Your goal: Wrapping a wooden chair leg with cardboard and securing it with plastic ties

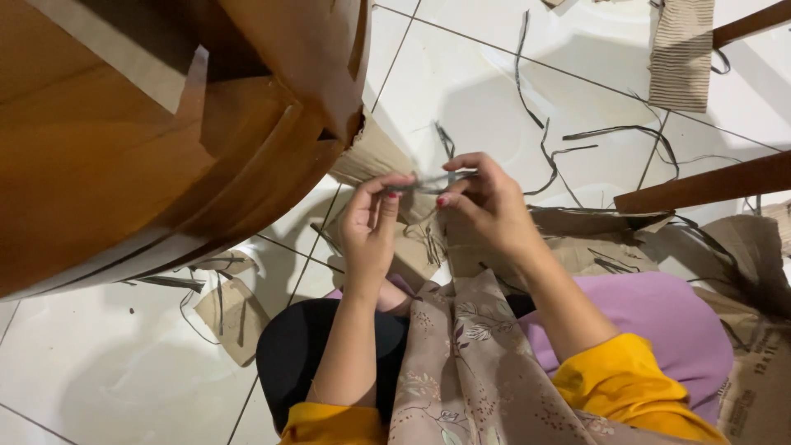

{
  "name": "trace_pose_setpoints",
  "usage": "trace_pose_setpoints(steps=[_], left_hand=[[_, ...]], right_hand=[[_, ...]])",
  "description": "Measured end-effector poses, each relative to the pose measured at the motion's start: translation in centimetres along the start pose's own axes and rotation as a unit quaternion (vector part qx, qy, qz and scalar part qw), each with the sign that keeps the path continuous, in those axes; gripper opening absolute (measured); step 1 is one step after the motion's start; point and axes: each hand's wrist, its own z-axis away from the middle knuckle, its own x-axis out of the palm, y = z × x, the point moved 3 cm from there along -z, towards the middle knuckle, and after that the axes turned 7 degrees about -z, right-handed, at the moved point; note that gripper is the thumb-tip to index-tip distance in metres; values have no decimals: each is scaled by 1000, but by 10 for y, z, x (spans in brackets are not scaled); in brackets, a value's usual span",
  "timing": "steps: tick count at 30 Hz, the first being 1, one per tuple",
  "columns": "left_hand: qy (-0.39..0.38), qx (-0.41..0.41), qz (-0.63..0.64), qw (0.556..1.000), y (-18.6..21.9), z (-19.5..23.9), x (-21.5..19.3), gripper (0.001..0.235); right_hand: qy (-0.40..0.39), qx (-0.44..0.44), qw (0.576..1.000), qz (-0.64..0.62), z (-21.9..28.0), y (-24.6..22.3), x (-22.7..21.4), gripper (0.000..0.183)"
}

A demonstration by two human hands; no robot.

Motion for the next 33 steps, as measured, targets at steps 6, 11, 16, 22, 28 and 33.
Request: trace_pose_setpoints(steps=[6, 11, 16, 22, 28, 33], left_hand=[[18, 14, -33, 999, 2, -5, 3, 21], [156, 2, -144, 977, -23, -2, -6, 24], [262, -31, -171, 949, -32, -6, -14, 65], [269, 15, -92, 959, -39, -7, -13, 75], [252, 36, -126, 959, -33, -13, -7, 33], [266, 29, -104, 958, -62, -18, -12, 31]], right_hand=[[95, 1, 995, 8, 4, -32, -25, 44], [98, 59, 977, 181, 0, -22, -31, 55], [90, 87, 963, 237, 1, -21, -14, 65], [154, -105, 961, 204, -12, -22, 2, 9], [203, -256, 931, 163, -33, -50, 28, 14], [62, -215, 974, 46, -49, -62, 56, 65]])
